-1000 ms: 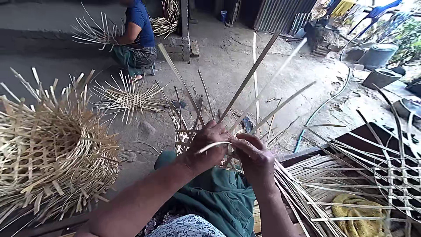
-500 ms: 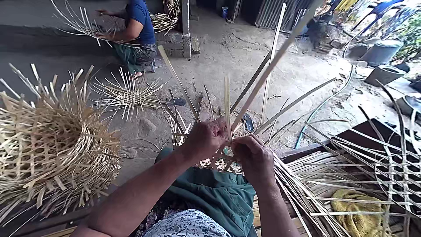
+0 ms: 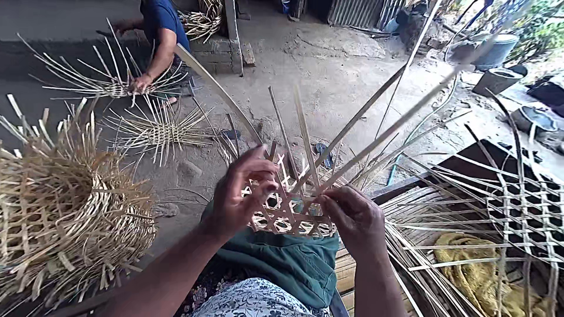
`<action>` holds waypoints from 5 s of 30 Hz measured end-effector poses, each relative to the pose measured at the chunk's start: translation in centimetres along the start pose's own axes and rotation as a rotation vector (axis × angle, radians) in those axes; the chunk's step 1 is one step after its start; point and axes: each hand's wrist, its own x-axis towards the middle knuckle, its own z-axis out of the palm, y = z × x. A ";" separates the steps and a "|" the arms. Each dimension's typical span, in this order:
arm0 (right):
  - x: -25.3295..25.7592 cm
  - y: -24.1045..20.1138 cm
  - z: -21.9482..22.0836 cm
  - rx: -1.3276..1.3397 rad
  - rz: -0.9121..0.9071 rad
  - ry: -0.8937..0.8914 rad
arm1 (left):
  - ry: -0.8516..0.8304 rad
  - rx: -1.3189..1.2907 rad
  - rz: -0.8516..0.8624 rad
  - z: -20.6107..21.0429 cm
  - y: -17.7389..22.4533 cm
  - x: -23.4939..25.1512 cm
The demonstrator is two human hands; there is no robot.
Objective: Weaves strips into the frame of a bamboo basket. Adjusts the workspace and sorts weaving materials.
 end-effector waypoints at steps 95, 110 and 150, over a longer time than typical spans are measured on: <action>-3.3 0.4 4.3 -0.108 -0.343 0.125 | 0.070 0.435 -0.095 -1.1 -2.0 -1.3; -2.0 0.7 5.4 -0.317 -0.218 0.148 | 0.161 0.781 0.136 -3.2 -2.8 -3.7; -1.9 -3.6 7.9 -0.442 -0.288 -0.005 | -0.100 0.744 0.012 0.5 -1.2 -5.7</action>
